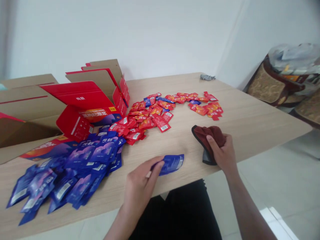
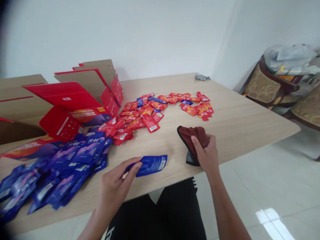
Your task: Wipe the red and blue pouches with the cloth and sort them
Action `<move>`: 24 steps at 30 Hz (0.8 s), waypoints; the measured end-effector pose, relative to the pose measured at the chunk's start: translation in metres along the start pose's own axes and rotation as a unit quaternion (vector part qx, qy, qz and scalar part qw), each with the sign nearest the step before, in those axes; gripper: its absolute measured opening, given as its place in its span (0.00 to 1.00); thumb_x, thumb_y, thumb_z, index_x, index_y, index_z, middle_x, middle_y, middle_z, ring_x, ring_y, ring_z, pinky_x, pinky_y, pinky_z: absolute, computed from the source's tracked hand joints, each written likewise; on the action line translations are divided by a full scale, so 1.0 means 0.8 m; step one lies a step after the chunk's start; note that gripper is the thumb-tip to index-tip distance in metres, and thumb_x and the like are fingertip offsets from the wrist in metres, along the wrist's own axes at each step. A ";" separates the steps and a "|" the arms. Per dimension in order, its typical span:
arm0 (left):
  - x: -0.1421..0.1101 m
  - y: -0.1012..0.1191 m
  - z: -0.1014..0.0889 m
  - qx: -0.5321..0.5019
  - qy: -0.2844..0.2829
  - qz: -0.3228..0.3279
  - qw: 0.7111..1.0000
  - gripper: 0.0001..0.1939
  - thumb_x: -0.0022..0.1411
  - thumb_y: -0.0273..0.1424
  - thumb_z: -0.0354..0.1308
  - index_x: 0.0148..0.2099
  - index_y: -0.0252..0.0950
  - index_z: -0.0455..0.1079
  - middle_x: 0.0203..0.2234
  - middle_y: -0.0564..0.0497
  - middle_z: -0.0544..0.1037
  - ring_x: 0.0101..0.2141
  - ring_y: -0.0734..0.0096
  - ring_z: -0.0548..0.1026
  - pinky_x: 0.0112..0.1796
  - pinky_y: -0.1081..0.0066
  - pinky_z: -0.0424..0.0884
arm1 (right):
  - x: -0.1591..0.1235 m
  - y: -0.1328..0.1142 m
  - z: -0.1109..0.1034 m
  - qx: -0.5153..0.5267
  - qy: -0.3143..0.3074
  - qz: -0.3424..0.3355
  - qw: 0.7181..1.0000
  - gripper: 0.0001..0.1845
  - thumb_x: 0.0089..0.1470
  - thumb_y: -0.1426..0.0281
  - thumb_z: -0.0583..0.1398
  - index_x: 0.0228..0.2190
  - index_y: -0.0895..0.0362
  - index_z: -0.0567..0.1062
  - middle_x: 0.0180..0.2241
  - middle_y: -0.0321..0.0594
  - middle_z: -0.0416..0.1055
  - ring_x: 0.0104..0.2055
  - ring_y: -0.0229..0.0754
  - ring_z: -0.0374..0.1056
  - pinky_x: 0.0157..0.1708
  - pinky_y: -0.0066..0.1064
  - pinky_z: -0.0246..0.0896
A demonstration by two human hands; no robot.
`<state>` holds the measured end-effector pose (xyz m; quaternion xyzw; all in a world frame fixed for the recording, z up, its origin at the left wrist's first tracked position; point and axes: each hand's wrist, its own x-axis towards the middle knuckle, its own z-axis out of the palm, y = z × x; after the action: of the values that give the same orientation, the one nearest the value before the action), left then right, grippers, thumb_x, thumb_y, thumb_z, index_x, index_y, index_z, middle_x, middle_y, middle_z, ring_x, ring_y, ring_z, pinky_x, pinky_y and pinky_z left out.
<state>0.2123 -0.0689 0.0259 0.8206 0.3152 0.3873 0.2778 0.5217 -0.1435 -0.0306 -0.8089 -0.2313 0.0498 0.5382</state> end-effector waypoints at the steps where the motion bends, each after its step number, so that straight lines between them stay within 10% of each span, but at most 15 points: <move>1: 0.012 0.002 -0.004 -0.007 -0.017 -0.041 0.999 0.08 0.72 0.33 0.61 0.50 0.41 0.79 0.42 0.53 0.85 0.40 0.69 0.83 0.42 0.75 0.77 | 0.000 0.000 0.000 0.000 0.002 0.000 1.000 0.38 0.45 0.39 0.67 0.46 0.53 0.68 0.43 0.46 0.75 0.43 0.54 0.72 0.45 0.44 0.64; 7: 0.081 -0.014 0.010 0.107 -0.188 -0.111 0.970 0.16 0.70 0.34 0.61 0.58 0.41 0.76 0.35 0.54 0.84 0.33 0.68 0.82 0.36 0.73 0.76 | 0.000 -0.003 -0.001 -0.007 -0.003 0.007 1.000 0.39 0.43 0.37 0.67 0.45 0.53 0.68 0.41 0.46 0.75 0.42 0.55 0.72 0.43 0.43 0.63; 13: 0.100 -0.028 0.056 0.206 -0.179 -0.090 0.958 0.15 0.69 0.27 0.61 0.56 0.36 0.78 0.50 0.42 0.81 0.51 0.56 0.78 0.57 0.57 0.71 | -0.001 -0.002 -0.002 -0.003 -0.004 -0.010 1.000 0.38 0.45 0.38 0.66 0.45 0.53 0.68 0.42 0.46 0.75 0.43 0.54 0.71 0.46 0.44 0.63; 24: -0.052 0.030 0.081 0.275 -0.204 0.086 0.936 0.34 0.67 0.45 0.66 0.71 0.50 0.61 0.58 0.47 0.71 0.55 0.54 0.70 0.54 0.54 0.72 | 0.000 0.004 -0.001 -0.005 0.002 -0.024 1.000 0.38 0.46 0.38 0.66 0.45 0.53 0.68 0.43 0.47 0.75 0.41 0.52 0.72 0.46 0.43 0.63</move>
<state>0.2511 -0.1284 -0.0117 0.9504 0.2738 0.1325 0.0655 0.5232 -0.1448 -0.0329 -0.8061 -0.2493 0.0342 0.5356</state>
